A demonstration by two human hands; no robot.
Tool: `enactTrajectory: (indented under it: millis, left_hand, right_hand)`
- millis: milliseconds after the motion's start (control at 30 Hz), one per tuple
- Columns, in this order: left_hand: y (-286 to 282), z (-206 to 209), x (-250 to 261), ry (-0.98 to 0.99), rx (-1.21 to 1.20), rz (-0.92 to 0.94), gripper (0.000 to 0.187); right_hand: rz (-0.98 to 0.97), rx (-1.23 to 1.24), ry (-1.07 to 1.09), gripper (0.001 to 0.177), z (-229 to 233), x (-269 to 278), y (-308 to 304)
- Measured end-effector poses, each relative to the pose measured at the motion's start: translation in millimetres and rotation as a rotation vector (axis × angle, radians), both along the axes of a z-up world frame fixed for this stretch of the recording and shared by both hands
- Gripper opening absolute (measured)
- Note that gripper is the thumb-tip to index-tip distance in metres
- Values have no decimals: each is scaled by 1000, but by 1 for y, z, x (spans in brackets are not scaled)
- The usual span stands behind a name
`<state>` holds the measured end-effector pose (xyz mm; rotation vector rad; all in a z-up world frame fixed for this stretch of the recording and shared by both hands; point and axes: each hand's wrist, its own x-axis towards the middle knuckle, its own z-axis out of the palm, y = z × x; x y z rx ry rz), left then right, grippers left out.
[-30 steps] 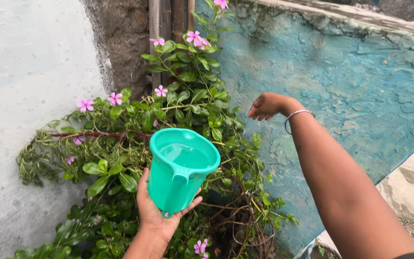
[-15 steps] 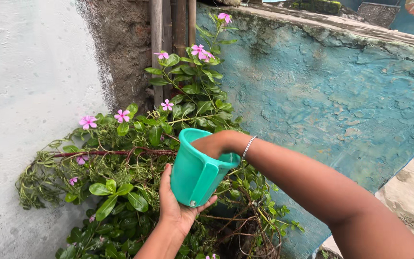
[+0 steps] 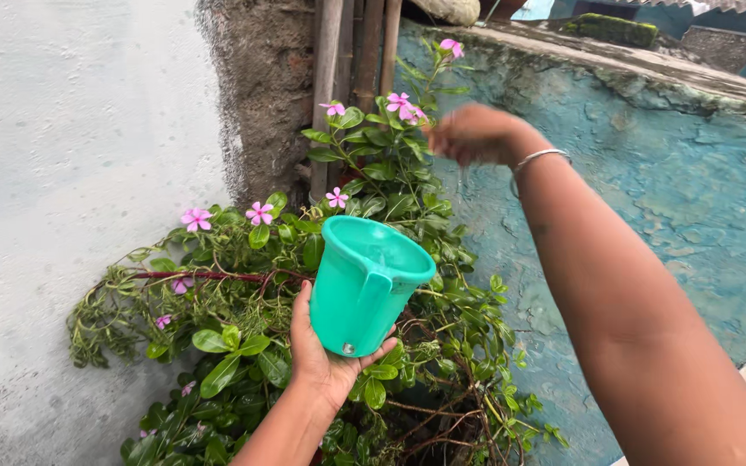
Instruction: The person holds a mug of water and sprinkles water onto a flowering plant by hand, removes dried stems from the plant by hand, and pours water over the foliage.
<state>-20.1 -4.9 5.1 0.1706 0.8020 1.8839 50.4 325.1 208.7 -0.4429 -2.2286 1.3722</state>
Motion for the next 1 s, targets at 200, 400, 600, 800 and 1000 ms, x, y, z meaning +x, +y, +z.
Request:
enactTrajectory:
  millis: [200,400,600,800,1000]
  left_hand:
    - [-12,-4,-4,-17,2,23,89]
    - [-25,-6,-7,-39,-11,57,88]
    - [-38,-1,-13,-17,18,83,88]
    - [-42,7,-20,40,64,101,88]
    - [-49,9,-23,41,47,131,89]
  right_hand:
    - [112,-237,295,19,-22,-13,24]
    - [156,-56,221,10,-28,-7,17]
    - [57,533,-300,21,5,-22,-74]
    - [615,489,-625,30,-20,-58,-181]
    - [1082,730,-332,51,-127,-133,-159]
